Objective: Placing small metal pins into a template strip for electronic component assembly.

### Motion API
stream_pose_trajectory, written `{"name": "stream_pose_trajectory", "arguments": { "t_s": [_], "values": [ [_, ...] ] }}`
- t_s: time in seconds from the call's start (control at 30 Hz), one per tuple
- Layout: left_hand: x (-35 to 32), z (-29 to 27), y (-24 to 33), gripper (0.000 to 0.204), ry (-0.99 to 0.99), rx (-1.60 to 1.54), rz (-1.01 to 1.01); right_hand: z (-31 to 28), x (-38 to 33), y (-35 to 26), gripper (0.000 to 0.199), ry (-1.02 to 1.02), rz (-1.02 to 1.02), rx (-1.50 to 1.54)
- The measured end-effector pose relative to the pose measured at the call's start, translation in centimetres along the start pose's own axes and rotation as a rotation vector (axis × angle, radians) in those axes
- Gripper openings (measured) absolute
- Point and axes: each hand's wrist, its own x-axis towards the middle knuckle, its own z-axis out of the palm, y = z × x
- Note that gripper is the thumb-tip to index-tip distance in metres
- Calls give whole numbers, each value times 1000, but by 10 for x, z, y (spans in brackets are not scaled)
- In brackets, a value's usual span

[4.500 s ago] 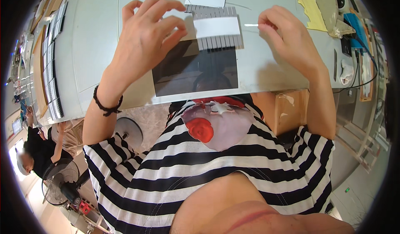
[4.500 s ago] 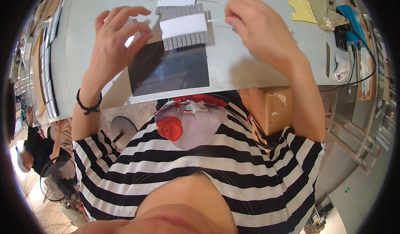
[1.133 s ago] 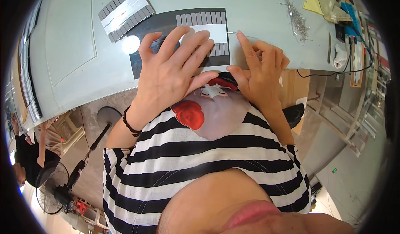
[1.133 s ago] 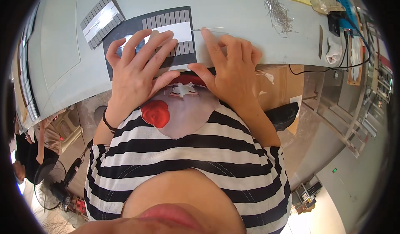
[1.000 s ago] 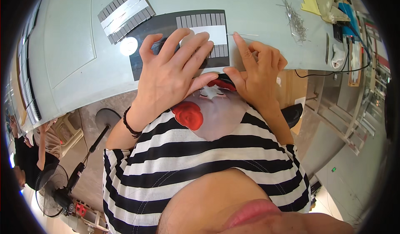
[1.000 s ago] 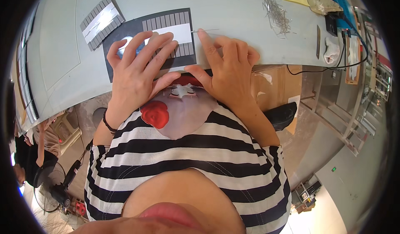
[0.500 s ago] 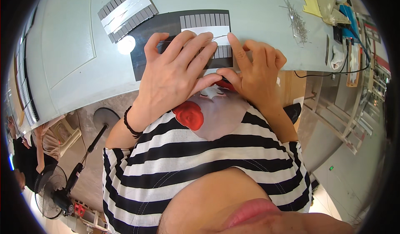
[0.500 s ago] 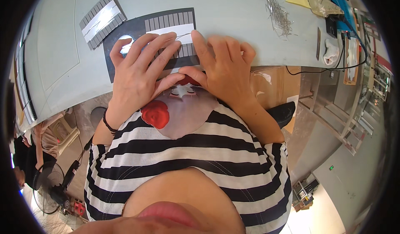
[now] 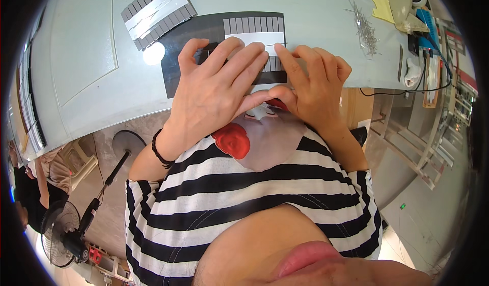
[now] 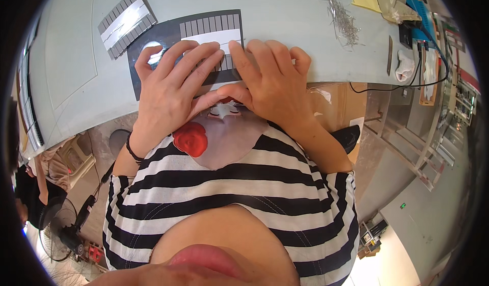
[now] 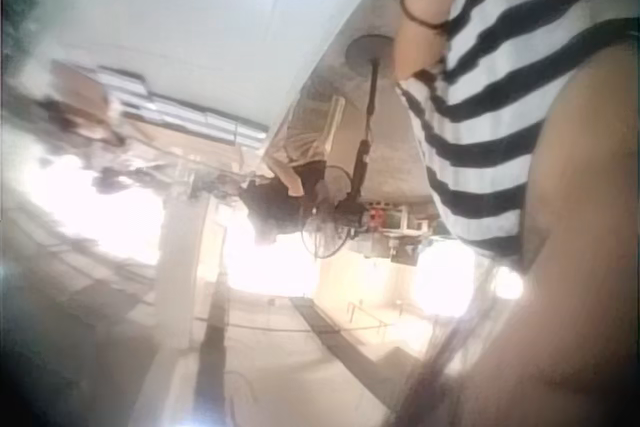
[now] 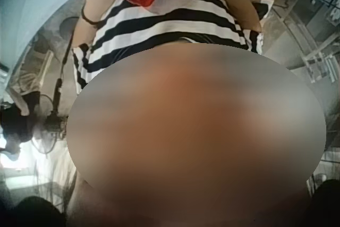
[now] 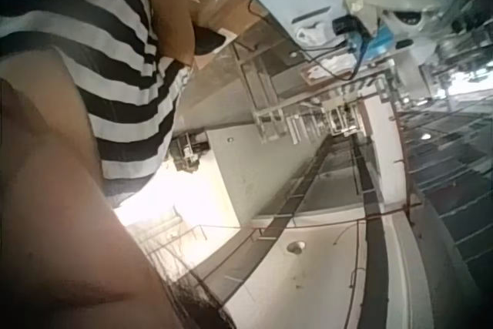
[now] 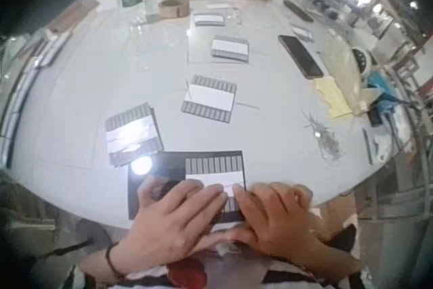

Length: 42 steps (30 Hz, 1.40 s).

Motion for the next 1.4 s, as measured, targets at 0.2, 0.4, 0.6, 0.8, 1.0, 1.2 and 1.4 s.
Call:
{"name": "stream_pose_trajectory", "arguments": {
  "t_s": [0.2, 0.4, 0.6, 0.8, 1.0, 1.2, 1.4],
  "values": [
    [-2, -2, 0, 53, 3, -20, -3, 7, 4, -3, 61, 1, -21, 54],
    [-8, -14, 0, 47, 48, 4, 1, 12, 2, -1, 61, 31, -19, 52],
    [-38, -19, -5, 39, 135, 216, -252, 15, 1, 1, 62, 39, -24, 47],
    [-31, -9, 3, 43, 146, 192, -288, 16, 0, 2, 62, 41, -36, 50],
    [-22, -5, 7, 45, 133, 173, -266, 15, 0, 1, 62, 30, -37, 85],
    [-16, -2, 9, 43, 138, 208, -248, 15, 0, 2, 63, 44, -43, 104],
    [-9, -2, 10, 38, 136, 216, -245, 15, 1, 2, 65, 50, -39, 119]
  ]
}}
